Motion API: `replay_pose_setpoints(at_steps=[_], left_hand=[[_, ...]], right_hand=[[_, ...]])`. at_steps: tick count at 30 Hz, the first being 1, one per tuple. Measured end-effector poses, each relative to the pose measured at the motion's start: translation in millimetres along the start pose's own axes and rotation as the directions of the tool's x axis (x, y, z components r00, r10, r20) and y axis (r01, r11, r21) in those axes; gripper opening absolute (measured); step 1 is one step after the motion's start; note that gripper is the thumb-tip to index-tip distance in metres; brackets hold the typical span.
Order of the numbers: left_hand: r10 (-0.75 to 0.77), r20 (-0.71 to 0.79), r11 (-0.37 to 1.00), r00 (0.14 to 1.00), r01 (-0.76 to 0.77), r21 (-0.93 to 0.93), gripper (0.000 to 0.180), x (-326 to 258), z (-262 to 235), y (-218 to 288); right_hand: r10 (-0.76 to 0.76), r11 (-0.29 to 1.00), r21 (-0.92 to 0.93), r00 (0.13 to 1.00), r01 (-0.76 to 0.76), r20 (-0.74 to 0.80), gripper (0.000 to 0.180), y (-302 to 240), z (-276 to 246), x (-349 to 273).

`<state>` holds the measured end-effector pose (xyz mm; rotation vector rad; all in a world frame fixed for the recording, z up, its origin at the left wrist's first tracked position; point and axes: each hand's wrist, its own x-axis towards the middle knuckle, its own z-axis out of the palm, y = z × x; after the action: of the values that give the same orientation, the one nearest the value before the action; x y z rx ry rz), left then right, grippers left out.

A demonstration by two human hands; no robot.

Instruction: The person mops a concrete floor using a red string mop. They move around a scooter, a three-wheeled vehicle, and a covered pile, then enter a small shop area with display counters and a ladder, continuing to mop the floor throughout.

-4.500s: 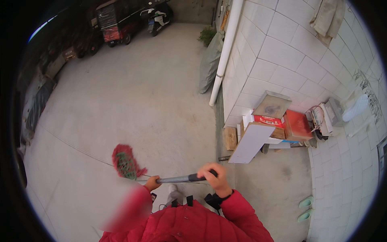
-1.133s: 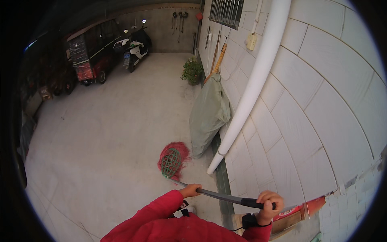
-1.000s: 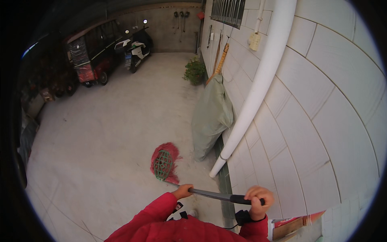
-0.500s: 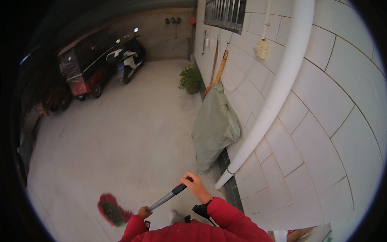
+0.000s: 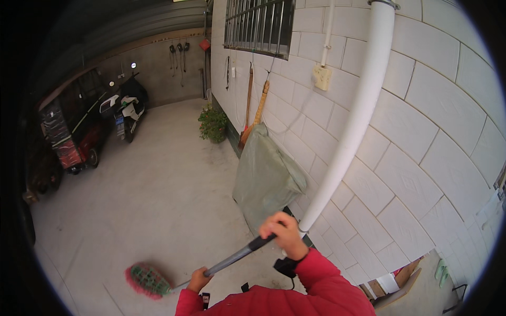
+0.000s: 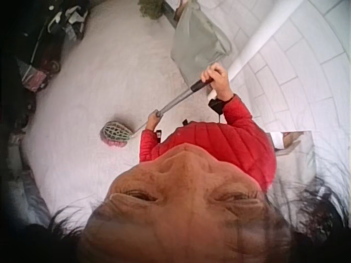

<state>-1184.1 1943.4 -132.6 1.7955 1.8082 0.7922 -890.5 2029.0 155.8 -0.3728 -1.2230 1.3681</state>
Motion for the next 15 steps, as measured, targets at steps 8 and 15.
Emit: replay_pose_setpoints(at_steps=[8,15], left_hand=[[0.462,0.154,0.871,0.873,-0.415,-0.263,0.016,134.2,56.4,86.4],[0.651,0.283,0.745,0.705,-0.521,-0.416,0.022,199.1,133.4,128.1]], right_hand=[[-0.574,0.742,-0.441,0.818,0.505,-0.030,0.025,-83.2,-23.1,-22.9],[-0.634,0.647,-0.621,0.765,0.443,-0.116,0.019,-81.0,-39.7,-35.9]])
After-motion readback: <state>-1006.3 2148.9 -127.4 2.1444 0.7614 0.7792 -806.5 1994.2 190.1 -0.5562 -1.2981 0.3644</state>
